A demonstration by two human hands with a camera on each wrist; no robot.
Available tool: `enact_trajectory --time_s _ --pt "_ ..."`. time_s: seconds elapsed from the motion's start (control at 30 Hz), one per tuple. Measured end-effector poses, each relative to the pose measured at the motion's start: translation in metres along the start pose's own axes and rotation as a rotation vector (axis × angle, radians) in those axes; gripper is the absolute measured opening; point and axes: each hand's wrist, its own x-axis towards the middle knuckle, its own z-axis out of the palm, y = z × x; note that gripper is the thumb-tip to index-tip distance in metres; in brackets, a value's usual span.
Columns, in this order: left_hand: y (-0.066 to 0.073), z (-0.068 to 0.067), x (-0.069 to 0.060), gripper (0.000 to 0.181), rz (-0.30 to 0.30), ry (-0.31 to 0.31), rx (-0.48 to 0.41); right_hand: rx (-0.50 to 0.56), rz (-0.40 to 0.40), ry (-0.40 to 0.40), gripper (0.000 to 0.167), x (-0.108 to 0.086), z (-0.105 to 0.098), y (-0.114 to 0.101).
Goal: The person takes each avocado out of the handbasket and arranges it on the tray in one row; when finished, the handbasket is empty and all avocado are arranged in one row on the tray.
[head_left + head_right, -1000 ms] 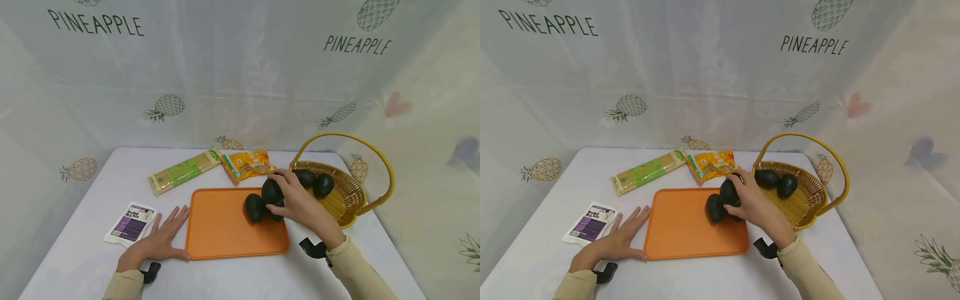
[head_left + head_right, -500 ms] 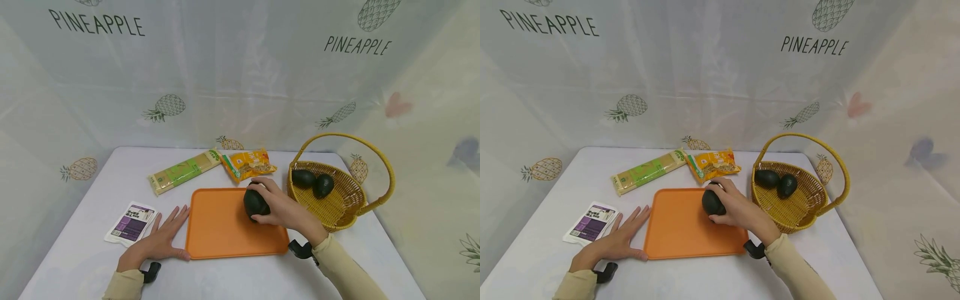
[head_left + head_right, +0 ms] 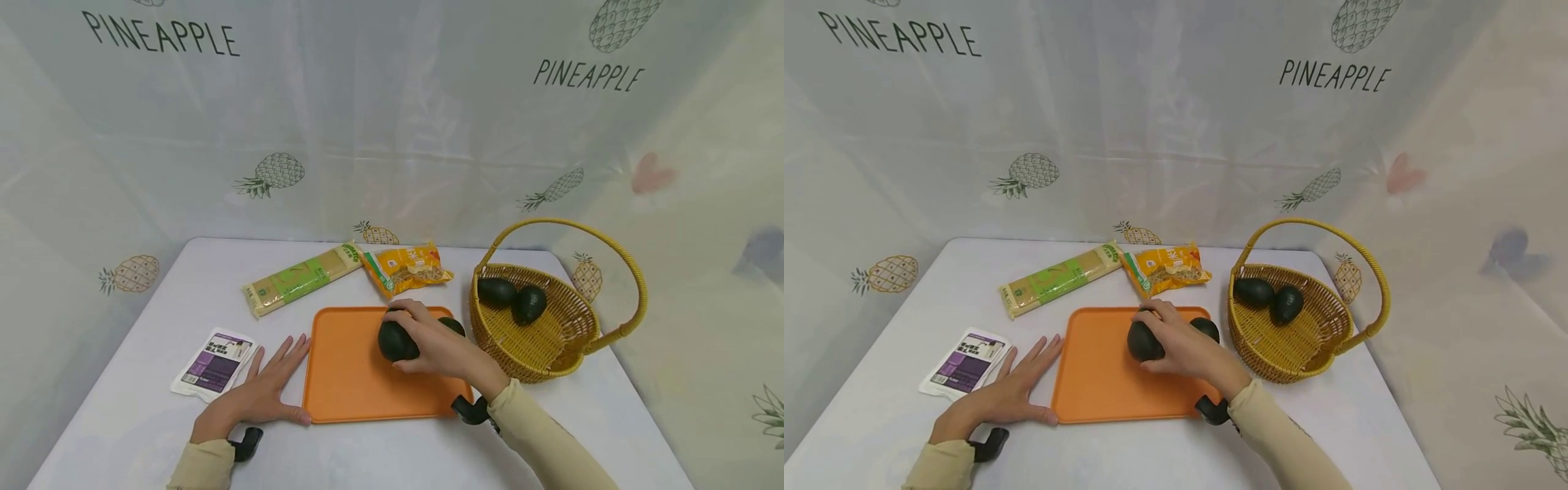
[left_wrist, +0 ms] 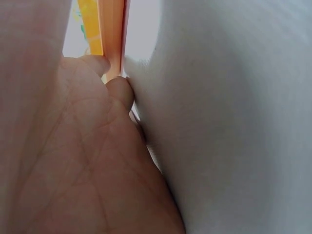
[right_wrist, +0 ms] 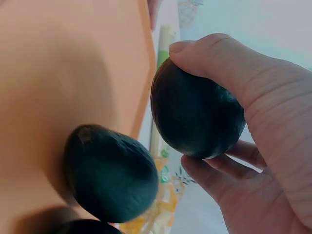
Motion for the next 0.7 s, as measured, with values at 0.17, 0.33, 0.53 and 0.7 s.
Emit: enact_trajectory --time_s 0.17,0.33,0.53,0.7 --pt "0.0 0.0 0.0 0.14 -0.003 0.001 0.0 -0.006 0.02 -0.06 0.075 0.008 0.008 0.0" --pt "0.0 0.0 -0.001 0.14 -0.006 0.003 0.002 -0.036 0.05 -0.094 0.077 0.015 0.015 0.001" --pt "0.0 0.0 0.0 0.141 -0.009 0.0 0.001 -0.082 0.023 -0.119 0.075 0.019 0.021 0.004" --pt "0.0 0.0 0.001 0.141 -0.011 -0.004 0.003 -0.104 0.013 -0.136 0.075 0.02 0.026 0.007"
